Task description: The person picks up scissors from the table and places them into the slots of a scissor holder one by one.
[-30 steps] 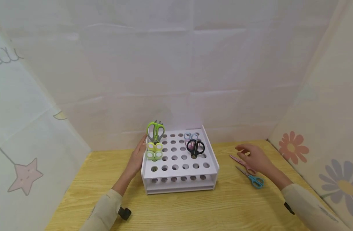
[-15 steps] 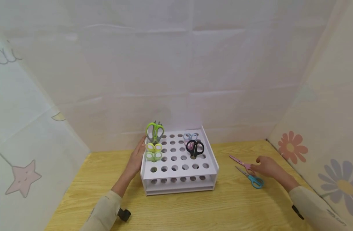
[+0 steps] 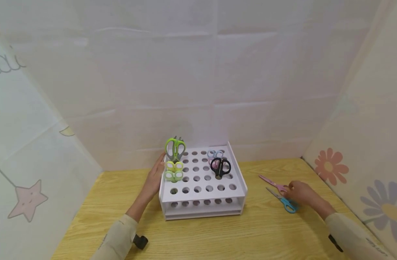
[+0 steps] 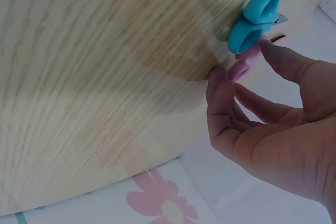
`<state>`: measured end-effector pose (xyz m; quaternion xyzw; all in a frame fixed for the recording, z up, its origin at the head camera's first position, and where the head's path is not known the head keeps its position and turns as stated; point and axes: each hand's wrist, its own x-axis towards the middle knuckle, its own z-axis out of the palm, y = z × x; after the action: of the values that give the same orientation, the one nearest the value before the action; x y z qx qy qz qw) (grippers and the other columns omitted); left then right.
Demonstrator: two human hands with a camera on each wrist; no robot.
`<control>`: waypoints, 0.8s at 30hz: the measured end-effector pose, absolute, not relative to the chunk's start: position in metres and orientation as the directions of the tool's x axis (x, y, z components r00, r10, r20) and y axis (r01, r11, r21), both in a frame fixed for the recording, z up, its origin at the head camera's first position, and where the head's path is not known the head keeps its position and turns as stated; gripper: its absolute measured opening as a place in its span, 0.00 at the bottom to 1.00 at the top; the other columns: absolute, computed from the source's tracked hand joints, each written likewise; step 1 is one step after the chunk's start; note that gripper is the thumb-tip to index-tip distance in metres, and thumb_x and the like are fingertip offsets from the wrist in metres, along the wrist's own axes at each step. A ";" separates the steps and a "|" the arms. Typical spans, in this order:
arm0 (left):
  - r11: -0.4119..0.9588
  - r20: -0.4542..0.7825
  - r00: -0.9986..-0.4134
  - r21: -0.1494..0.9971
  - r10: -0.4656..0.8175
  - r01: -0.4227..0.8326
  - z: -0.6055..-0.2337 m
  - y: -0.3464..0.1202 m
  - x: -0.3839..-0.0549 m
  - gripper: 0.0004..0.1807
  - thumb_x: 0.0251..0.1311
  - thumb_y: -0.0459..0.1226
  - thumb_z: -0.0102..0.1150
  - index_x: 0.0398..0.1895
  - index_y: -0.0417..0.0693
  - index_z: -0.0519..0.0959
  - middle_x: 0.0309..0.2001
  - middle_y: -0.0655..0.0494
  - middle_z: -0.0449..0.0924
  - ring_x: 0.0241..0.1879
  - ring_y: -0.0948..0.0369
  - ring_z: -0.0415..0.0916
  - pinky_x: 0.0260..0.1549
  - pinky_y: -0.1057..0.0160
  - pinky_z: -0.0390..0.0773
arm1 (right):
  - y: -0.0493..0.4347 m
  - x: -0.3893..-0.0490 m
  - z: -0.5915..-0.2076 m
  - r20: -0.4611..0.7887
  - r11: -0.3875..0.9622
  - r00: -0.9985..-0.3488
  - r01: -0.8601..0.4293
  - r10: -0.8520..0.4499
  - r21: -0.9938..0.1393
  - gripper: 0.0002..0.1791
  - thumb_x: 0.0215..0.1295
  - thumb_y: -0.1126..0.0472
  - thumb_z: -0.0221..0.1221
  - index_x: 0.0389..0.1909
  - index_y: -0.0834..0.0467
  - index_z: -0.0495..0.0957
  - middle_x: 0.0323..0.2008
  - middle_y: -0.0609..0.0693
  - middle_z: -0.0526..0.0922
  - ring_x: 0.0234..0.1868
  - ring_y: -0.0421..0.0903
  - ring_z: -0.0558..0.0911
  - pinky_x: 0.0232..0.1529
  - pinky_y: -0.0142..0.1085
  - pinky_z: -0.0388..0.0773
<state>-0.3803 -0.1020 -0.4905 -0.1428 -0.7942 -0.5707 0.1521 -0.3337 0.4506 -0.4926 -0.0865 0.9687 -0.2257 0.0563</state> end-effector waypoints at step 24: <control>0.294 0.391 -0.919 0.873 0.051 0.388 -0.489 -0.101 -0.379 0.28 0.82 0.45 0.36 0.81 0.48 0.57 0.77 0.47 0.57 0.75 0.48 0.53 0.73 0.47 0.52 | 0.461 -0.345 -0.518 0.092 0.882 -0.983 -0.181 -0.156 -0.436 0.08 0.70 0.64 0.61 0.37 0.67 0.80 0.33 0.58 0.83 0.33 0.55 0.82 0.29 0.46 0.79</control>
<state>-0.3791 -0.1008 -0.4888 -0.1386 -0.7911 -0.5776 0.1462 -0.3452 0.4613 -0.5180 -0.0870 0.9696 -0.2273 -0.0272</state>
